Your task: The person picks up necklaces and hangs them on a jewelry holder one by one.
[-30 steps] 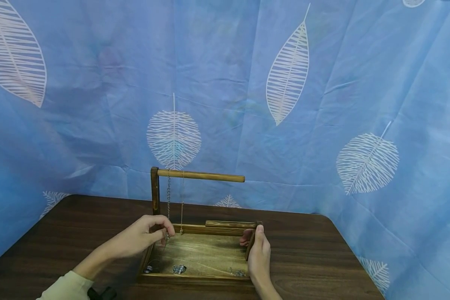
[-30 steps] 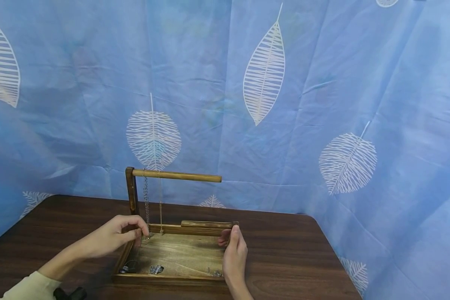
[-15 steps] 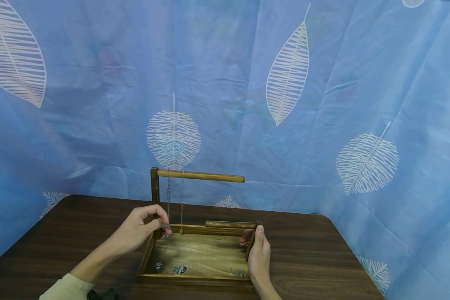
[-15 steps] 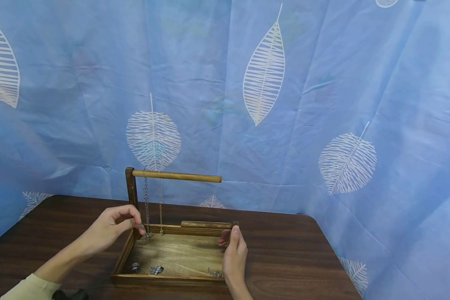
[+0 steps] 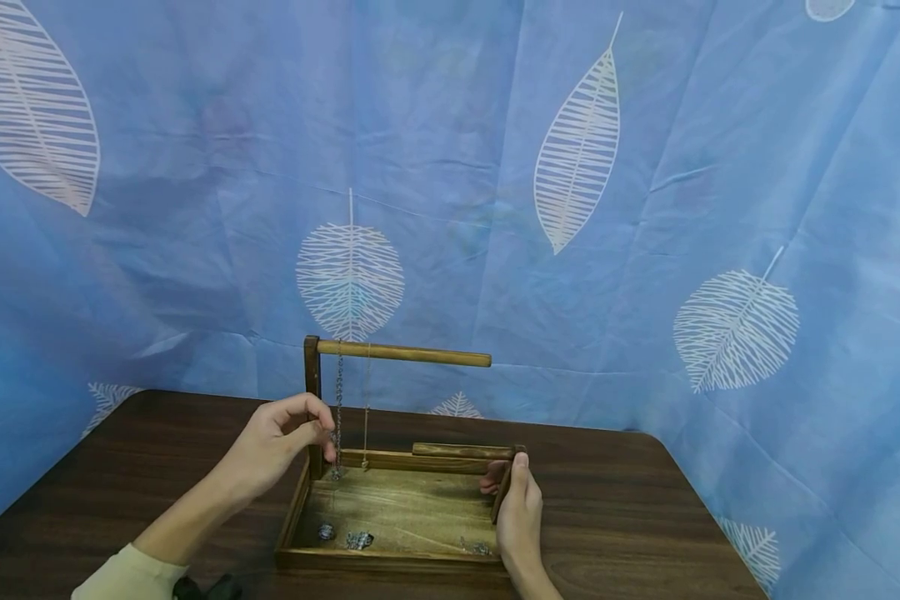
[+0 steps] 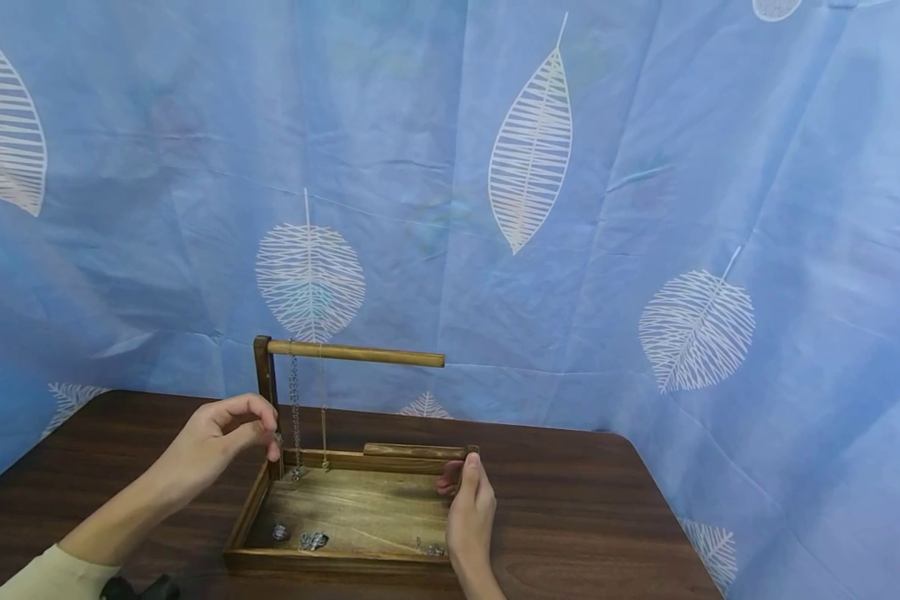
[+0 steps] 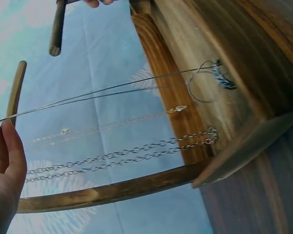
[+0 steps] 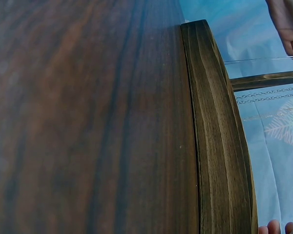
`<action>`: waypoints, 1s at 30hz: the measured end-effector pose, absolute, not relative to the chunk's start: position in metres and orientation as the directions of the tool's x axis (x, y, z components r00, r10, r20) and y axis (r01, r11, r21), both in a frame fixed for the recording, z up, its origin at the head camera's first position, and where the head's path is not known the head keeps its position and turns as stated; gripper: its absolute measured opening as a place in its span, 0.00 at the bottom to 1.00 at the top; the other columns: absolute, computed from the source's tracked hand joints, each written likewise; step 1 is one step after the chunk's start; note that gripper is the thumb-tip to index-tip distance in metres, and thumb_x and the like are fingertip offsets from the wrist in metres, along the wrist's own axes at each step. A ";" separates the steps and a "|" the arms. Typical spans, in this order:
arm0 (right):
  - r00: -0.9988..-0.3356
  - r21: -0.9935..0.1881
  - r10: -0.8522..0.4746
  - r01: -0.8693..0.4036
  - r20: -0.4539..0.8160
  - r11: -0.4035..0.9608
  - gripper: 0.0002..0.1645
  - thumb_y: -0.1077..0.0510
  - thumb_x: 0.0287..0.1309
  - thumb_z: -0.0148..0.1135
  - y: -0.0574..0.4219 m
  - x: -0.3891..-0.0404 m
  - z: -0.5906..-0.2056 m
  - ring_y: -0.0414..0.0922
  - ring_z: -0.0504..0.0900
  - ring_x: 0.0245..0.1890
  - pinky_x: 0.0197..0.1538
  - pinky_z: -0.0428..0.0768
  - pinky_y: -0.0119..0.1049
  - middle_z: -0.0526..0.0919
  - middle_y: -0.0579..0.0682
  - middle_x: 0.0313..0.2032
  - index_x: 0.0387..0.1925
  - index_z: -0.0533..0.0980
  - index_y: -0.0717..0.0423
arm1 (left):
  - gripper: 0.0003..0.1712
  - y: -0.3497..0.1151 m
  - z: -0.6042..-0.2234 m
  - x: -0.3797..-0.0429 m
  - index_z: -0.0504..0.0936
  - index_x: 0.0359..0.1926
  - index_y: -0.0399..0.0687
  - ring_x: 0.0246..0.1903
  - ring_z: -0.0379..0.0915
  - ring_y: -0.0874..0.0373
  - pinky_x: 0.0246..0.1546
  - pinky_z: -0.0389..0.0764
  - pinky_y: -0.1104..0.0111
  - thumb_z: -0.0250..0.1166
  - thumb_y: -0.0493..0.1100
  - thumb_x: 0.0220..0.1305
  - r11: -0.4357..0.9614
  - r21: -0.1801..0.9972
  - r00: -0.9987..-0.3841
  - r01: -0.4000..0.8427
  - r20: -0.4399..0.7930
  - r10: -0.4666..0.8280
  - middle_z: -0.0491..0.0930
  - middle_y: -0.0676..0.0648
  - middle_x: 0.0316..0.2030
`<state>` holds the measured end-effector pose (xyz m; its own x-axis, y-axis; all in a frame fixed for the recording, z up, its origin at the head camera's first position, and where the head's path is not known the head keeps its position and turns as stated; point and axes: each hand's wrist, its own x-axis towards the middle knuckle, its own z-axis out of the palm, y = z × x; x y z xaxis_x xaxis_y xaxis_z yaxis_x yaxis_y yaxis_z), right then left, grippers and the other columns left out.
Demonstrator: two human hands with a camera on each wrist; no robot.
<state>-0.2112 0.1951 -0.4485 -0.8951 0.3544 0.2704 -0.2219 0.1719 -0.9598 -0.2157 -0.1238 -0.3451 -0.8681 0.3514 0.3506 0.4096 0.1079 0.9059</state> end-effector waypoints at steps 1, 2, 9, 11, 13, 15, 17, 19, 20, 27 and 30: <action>-0.895 -0.959 0.355 -0.224 0.272 0.171 0.39 0.40 0.81 0.30 0.195 -0.211 -0.449 0.53 0.81 0.32 0.41 0.82 0.46 0.80 0.60 0.33 0.43 0.78 0.66 | 0.09 -0.123 -0.343 -0.215 0.78 0.41 0.34 0.34 0.81 0.46 0.42 0.81 0.62 0.58 0.38 0.75 0.107 0.905 -0.870 0.411 0.354 0.342 0.80 0.39 0.31; -0.894 -0.959 0.355 -0.224 0.272 0.171 0.38 0.40 0.81 0.30 0.195 -0.211 -0.449 0.53 0.81 0.32 0.41 0.82 0.45 0.80 0.60 0.33 0.43 0.78 0.67 | 0.09 -0.123 -0.341 -0.214 0.78 0.41 0.34 0.34 0.81 0.46 0.42 0.81 0.62 0.58 0.38 0.75 0.106 0.904 -0.871 0.415 0.360 0.334 0.80 0.39 0.32; -0.891 -0.957 0.353 -0.238 0.284 0.168 0.36 0.44 0.82 0.30 0.195 -0.212 -0.449 0.55 0.81 0.32 0.41 0.83 0.47 0.80 0.61 0.33 0.42 0.78 0.67 | 0.06 -0.123 -0.327 -0.211 0.79 0.40 0.38 0.34 0.79 0.45 0.43 0.81 0.61 0.57 0.35 0.75 0.169 0.882 -0.884 0.441 0.393 0.253 0.79 0.40 0.35; -0.892 -0.956 0.351 -0.239 0.286 0.172 0.37 0.43 0.82 0.30 0.195 -0.211 -0.449 0.55 0.81 0.33 0.41 0.83 0.47 0.80 0.60 0.33 0.43 0.78 0.68 | 0.06 -0.123 -0.323 -0.211 0.80 0.40 0.39 0.34 0.79 0.47 0.44 0.80 0.61 0.57 0.35 0.75 0.187 0.874 -0.883 0.449 0.403 0.239 0.79 0.40 0.36; -0.892 -0.956 0.352 -0.236 0.284 0.175 0.37 0.42 0.82 0.30 0.195 -0.211 -0.448 0.55 0.81 0.33 0.41 0.83 0.47 0.80 0.60 0.33 0.43 0.78 0.68 | 0.06 -0.122 -0.319 -0.211 0.79 0.41 0.38 0.34 0.79 0.47 0.43 0.80 0.61 0.57 0.35 0.75 0.185 0.870 -0.881 0.457 0.413 0.232 0.78 0.40 0.36; -0.893 -0.956 0.351 -0.234 0.283 0.177 0.38 0.41 0.81 0.30 0.195 -0.211 -0.449 0.55 0.81 0.33 0.41 0.83 0.47 0.80 0.60 0.33 0.43 0.77 0.68 | 0.06 -0.122 -0.316 -0.211 0.79 0.41 0.38 0.34 0.79 0.48 0.42 0.81 0.61 0.57 0.35 0.75 0.175 0.868 -0.877 0.464 0.423 0.228 0.78 0.40 0.36; -0.893 -0.957 0.353 -0.230 0.281 0.178 0.39 0.40 0.81 0.29 0.195 -0.211 -0.449 0.54 0.81 0.32 0.42 0.83 0.47 0.80 0.60 0.33 0.43 0.77 0.67 | 0.06 -0.121 -0.313 -0.211 0.79 0.41 0.37 0.34 0.78 0.47 0.40 0.82 0.61 0.57 0.35 0.76 0.153 0.869 -0.873 0.470 0.431 0.230 0.78 0.40 0.34; -0.891 -0.956 0.355 -0.232 0.282 0.178 0.39 0.41 0.81 0.29 0.195 -0.211 -0.449 0.54 0.81 0.32 0.41 0.82 0.47 0.80 0.60 0.32 0.42 0.78 0.67 | 0.07 -0.120 -0.309 -0.211 0.79 0.41 0.36 0.33 0.77 0.46 0.37 0.81 0.61 0.56 0.35 0.76 0.140 0.871 -0.871 0.471 0.434 0.230 0.78 0.39 0.33; -0.892 -0.957 0.356 -0.230 0.280 0.178 0.39 0.41 0.81 0.29 0.195 -0.211 -0.449 0.54 0.80 0.32 0.41 0.82 0.48 0.80 0.60 0.32 0.42 0.78 0.67 | 0.07 -0.120 -0.307 -0.212 0.79 0.41 0.36 0.33 0.77 0.46 0.36 0.81 0.61 0.56 0.35 0.76 0.140 0.870 -0.870 0.473 0.436 0.231 0.78 0.39 0.32; -0.890 -0.958 0.362 -0.226 0.277 0.179 0.39 0.41 0.81 0.29 0.194 -0.212 -0.450 0.53 0.81 0.32 0.41 0.83 0.48 0.80 0.59 0.32 0.43 0.77 0.68 | 0.07 -0.120 -0.294 -0.212 0.80 0.41 0.39 0.32 0.77 0.46 0.34 0.80 0.62 0.57 0.36 0.76 0.221 0.838 -0.863 0.499 0.459 0.212 0.78 0.39 0.34; -0.889 -0.957 0.360 -0.230 0.281 0.179 0.39 0.41 0.81 0.29 0.195 -0.212 -0.450 0.53 0.81 0.32 0.41 0.83 0.48 0.80 0.60 0.32 0.43 0.78 0.68 | 0.07 -0.120 -0.290 -0.213 0.81 0.41 0.41 0.32 0.77 0.47 0.33 0.79 0.62 0.56 0.37 0.76 0.254 0.825 -0.862 0.505 0.464 0.205 0.77 0.39 0.34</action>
<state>-0.2119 0.1948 -0.4499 -0.8895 0.3603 0.2812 -0.2300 0.1789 -0.9566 -0.2125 -0.1202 -0.2900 -0.8617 0.2054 0.4641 0.5049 0.2545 0.8248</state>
